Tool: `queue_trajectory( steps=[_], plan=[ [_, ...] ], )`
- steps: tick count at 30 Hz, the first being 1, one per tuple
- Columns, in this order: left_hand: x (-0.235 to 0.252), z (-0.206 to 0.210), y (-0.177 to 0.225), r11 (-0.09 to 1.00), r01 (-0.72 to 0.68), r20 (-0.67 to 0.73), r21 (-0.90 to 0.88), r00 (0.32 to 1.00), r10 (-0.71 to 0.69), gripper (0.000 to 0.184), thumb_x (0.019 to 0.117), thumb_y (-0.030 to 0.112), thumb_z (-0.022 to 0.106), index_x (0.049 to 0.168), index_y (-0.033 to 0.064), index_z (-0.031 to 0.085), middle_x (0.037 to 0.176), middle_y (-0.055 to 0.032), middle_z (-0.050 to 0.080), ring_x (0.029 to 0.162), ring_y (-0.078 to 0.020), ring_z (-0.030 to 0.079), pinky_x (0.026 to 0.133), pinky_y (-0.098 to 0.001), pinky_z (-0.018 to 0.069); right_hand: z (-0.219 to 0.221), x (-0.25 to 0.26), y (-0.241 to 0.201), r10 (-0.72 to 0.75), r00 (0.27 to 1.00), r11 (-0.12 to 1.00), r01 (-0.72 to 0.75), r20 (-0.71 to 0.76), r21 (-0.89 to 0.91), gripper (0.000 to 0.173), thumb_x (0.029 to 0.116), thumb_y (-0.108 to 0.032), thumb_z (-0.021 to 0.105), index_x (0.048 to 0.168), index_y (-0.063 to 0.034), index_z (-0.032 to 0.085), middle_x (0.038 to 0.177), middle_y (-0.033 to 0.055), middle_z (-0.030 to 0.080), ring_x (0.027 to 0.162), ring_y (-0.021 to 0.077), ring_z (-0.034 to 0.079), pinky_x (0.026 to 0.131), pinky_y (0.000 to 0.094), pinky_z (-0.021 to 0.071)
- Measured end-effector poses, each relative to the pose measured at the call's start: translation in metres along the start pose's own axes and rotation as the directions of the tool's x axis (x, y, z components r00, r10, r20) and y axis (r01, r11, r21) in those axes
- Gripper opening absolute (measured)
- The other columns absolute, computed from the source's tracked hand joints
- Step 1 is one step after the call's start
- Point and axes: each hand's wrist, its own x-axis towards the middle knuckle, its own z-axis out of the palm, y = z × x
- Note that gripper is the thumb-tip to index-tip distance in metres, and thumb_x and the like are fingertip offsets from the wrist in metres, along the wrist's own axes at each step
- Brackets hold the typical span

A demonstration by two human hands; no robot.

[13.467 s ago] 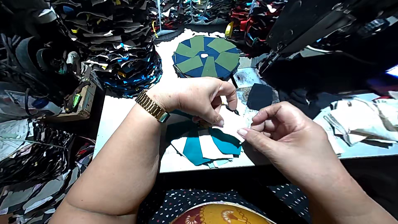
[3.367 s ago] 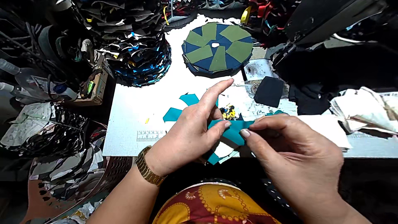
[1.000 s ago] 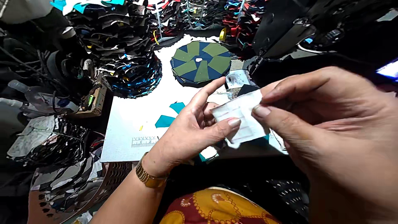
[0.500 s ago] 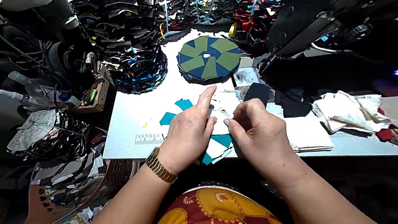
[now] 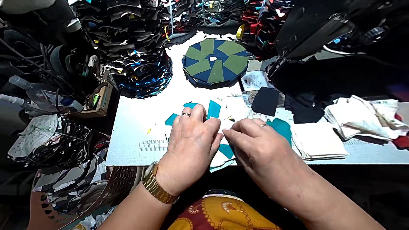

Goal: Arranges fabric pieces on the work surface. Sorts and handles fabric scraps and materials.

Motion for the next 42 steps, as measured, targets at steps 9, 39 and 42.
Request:
queue_trajectory(
  steps=[9, 39, 42],
  plan=[
    [0.008, -0.017, -0.001, 0.988, -0.086, -0.027, -0.129, 0.996, 0.084, 0.027, 0.0993, 0.021, 0.063, 0.123, 0.0113, 0.073, 0.137, -0.0141, 0.059, 0.131, -0.0311, 0.054, 0.108, -0.0537, 0.0439, -0.044, -0.031, 0.013, 0.173, 0.979, 0.974, -0.153, -0.112, 0.169, 0.024, 0.0971, -0.014, 0.056, 0.106, -0.0052, 0.077, 0.105, 0.0072, 0.069, 0.092, 0.0133, 0.067, 0.077, 0.0301, 0.0584],
    [0.008, 0.027, 0.018, 0.990, 0.024, 0.176, 0.138, 0.983, -0.049, 0.061, 0.1103, 0.039, 0.027, 0.161, 0.0058, 0.031, 0.169, -0.0142, 0.024, 0.157, -0.0308, 0.019, 0.124, -0.0598, 0.0146, -0.048, -0.048, 0.040, 0.290, 0.955, 0.951, -0.281, -0.057, 0.126, 0.022, 0.0992, -0.022, 0.053, 0.103, -0.0077, 0.070, 0.097, 0.0021, 0.067, 0.085, 0.0073, 0.065, 0.074, 0.0243, 0.0567],
    [0.008, 0.010, 0.017, 0.999, 0.039, 0.082, -0.033, 0.996, -0.036, 0.056, 0.1106, 0.032, 0.029, 0.162, 0.0091, 0.031, 0.168, -0.0143, 0.028, 0.156, -0.0318, 0.023, 0.123, -0.0636, 0.0162, -0.054, -0.040, 0.047, 0.367, 0.924, 0.928, -0.354, -0.109, 0.117, 0.023, 0.1020, -0.020, 0.054, 0.108, -0.0023, 0.067, 0.093, 0.0101, 0.067, 0.079, 0.0145, 0.065, 0.070, 0.0338, 0.0564]
  ],
)
